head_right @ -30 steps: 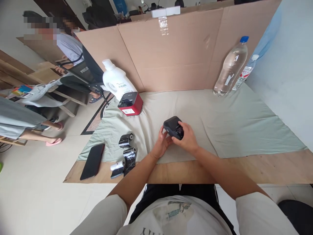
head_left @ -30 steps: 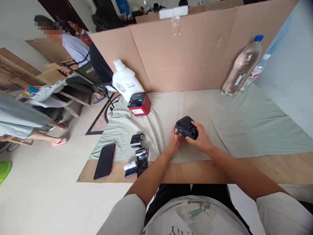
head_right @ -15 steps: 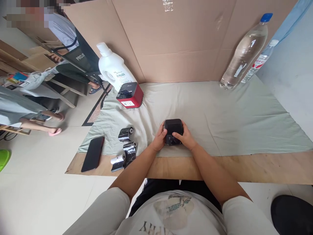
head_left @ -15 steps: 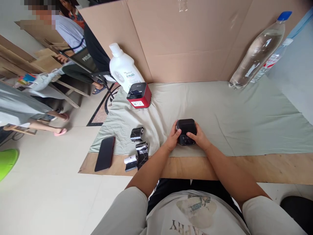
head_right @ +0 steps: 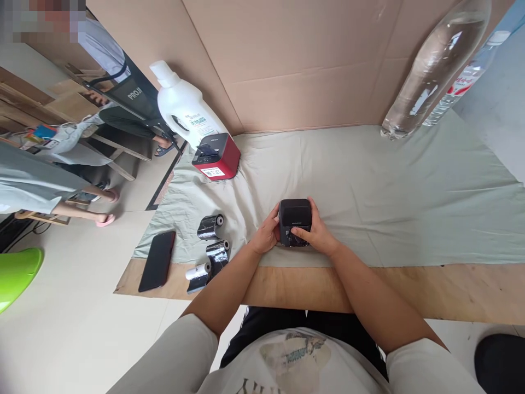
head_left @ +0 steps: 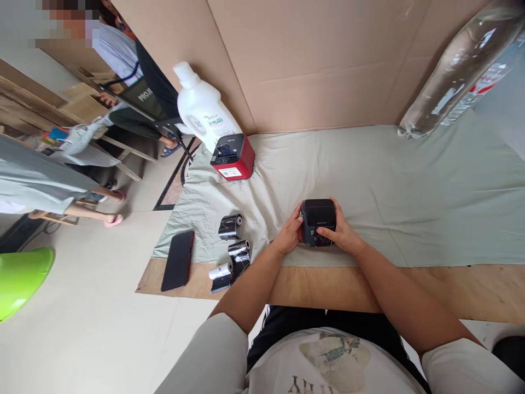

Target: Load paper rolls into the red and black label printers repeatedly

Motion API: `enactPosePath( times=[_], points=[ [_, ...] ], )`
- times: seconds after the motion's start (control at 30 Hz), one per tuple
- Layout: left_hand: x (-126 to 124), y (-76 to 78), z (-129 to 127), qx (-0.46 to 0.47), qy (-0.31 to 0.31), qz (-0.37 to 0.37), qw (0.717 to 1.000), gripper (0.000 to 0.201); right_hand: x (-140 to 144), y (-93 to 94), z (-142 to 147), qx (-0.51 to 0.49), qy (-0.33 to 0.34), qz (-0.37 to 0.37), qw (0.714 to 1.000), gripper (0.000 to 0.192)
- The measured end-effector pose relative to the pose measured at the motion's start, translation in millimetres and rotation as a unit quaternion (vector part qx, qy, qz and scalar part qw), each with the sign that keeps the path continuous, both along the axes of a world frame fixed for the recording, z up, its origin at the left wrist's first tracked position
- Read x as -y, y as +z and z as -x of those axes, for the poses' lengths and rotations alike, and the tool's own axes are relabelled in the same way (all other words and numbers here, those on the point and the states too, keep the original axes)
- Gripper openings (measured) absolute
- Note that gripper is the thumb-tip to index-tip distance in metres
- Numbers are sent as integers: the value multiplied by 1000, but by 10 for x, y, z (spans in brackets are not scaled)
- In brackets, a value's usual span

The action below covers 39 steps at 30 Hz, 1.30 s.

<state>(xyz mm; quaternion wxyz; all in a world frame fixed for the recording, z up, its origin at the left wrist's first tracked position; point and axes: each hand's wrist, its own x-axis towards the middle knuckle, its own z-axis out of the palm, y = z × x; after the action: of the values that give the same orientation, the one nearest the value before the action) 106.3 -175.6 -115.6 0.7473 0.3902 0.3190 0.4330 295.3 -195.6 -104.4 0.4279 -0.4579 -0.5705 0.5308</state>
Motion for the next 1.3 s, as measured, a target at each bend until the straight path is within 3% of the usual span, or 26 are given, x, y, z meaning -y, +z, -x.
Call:
enactPosePath(
  times=[0.17,0.47,0.7,0.87,0.97,1.03,1.13,1.2,1.3],
  points=[
    [1,-31,27,-23,9,-10,1000,69,48,28,32,-12,4,-10,1000,123],
    [9,139,3,-10,-16,34,999,79,27,35,-33,-78,-9,-17,997,106],
    [16,84,48,-61,-64,8,996,75,-51,53,-115,-11,-155,-70,985,58],
    [32,18,58,-105,-107,-14,989,69,-99,61,-177,117,-230,-48,965,59],
    [74,28,16,-152,-59,-54,985,58,-109,62,-184,195,-235,-54,951,61],
    [120,54,-12,-227,16,-109,968,45,-123,49,-179,236,-229,-63,942,62],
    [201,122,-28,-346,120,-233,901,29,-155,8,-169,290,-222,-68,928,64],
    [247,188,-27,-384,152,-303,859,22,-173,-18,-166,309,-215,-63,924,64],
    [260,318,-38,-403,152,-356,829,19,-184,-34,-167,313,-202,-58,926,63]
  ],
)
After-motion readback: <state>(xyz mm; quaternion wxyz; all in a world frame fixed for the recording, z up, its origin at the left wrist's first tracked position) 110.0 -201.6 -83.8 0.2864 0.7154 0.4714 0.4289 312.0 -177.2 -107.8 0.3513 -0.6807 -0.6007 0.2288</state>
